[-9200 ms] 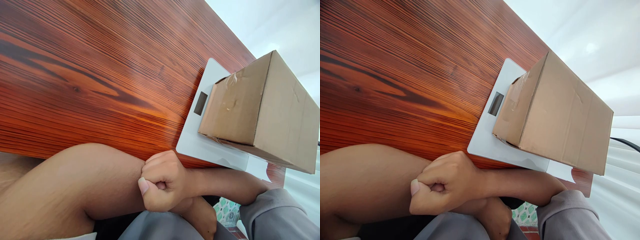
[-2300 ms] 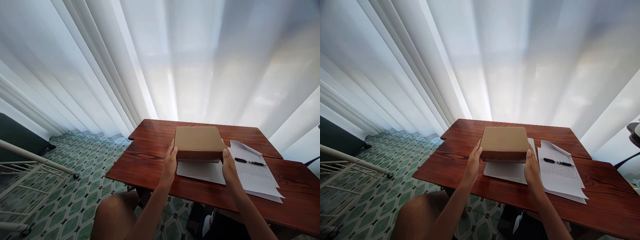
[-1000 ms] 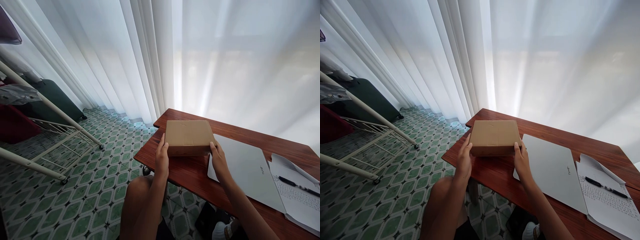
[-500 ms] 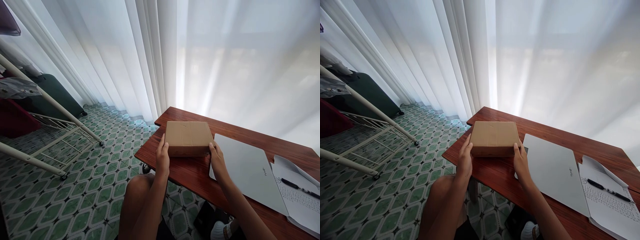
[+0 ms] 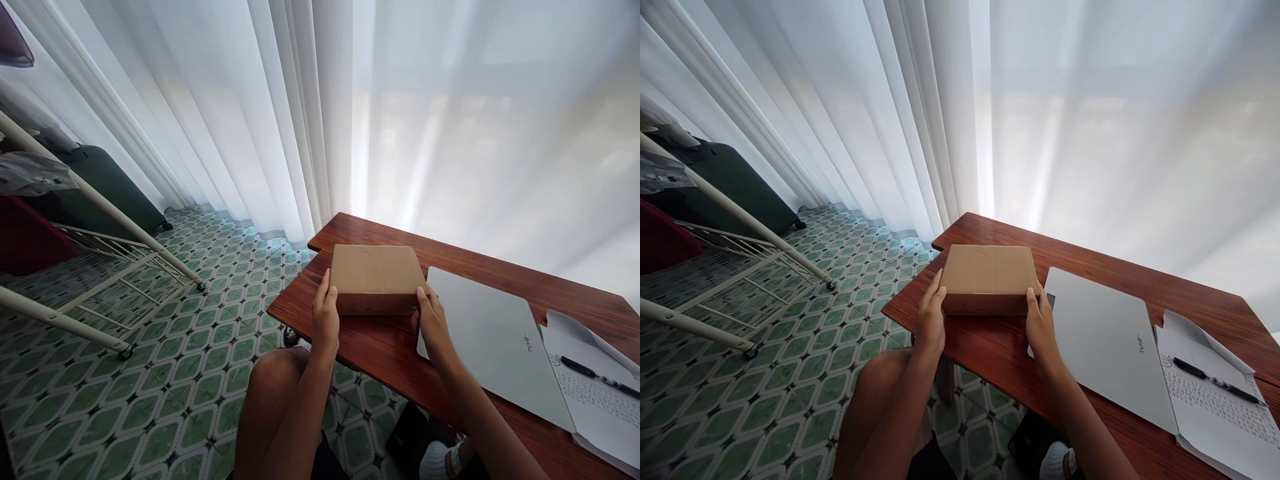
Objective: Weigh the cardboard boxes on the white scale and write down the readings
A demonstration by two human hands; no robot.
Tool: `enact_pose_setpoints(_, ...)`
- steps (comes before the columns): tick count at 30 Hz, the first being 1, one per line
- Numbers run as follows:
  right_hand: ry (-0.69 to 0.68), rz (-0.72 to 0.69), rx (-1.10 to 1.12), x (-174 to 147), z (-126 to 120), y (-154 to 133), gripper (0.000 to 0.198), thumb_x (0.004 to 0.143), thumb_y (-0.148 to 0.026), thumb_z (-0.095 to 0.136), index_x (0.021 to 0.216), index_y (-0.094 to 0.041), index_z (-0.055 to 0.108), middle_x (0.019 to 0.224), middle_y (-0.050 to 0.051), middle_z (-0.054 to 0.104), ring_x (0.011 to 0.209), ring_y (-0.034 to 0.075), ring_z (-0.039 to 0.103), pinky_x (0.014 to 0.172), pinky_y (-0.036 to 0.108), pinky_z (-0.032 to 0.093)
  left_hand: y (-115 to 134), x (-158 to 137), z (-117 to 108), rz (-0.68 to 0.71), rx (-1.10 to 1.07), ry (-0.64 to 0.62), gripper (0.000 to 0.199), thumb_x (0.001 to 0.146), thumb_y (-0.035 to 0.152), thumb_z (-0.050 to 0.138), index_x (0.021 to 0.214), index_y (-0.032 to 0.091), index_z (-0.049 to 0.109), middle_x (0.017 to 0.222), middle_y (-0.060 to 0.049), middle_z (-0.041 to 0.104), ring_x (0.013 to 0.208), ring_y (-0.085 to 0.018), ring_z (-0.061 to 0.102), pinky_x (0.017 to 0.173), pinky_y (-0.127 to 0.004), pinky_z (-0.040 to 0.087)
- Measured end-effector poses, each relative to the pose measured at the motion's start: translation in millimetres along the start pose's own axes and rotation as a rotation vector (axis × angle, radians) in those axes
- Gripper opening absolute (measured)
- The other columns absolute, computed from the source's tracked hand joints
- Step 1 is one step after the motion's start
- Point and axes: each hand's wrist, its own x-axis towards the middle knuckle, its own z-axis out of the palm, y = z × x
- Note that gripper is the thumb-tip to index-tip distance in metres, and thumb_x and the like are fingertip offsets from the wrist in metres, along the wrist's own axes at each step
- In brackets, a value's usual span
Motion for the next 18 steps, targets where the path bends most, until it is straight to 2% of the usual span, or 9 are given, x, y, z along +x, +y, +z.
enact_pose_setpoints(5, 0.007, 0.008, -0.031, -0.6, 0.5, 2.7, 0.065, 0.095, -0.067, 0.044, 0.147, -0.03, 0.053, 0.149, 0.007, 0.056, 0.14, 0.031, 0.05, 0.114, 0.053, 0.045, 0.1, -1.2, 1.3, -0.005, 0.047, 0.021, 0.054, 0.1, 0.03, 0.044, 0.154, 0.02, 0.045, 0.161, 0.001, 0.039, 0.15, -0.019, 0.034, 0.125, -0.031, 0.03)
enact_pose_setpoints(11, -0.008, -0.017, -0.053, 0.5, -0.2, 4.9, 0.067, 0.096, -0.067, 0.042, 0.151, -0.03, 0.048, 0.15, 0.009, 0.055, 0.139, 0.031, 0.05, 0.115, 0.053, 0.043, -4.5, 0.3, 1.9, 0.044, 0.081, 0.04, 0.054, 0.1, 0.03, 0.044, 0.152, 0.016, 0.046, 0.16, -0.003, 0.041, 0.149, -0.018, 0.036, 0.124, -0.029, 0.03)
enact_pose_setpoints(18, -0.005, -0.063, -0.088, 0.6, -0.2, 5.3, 0.068, 0.097, -0.067, 0.041, 0.154, -0.028, 0.046, 0.152, 0.009, 0.053, 0.143, 0.031, 0.047, 0.12, 0.055, 0.037, -6.5, -0.5, 2.1, 0.049, 0.097, 0.043, 0.054, 0.101, 0.033, 0.043, 0.154, 0.02, 0.045, 0.161, -0.002, 0.04, 0.151, -0.019, 0.034, 0.124, -0.032, 0.029)
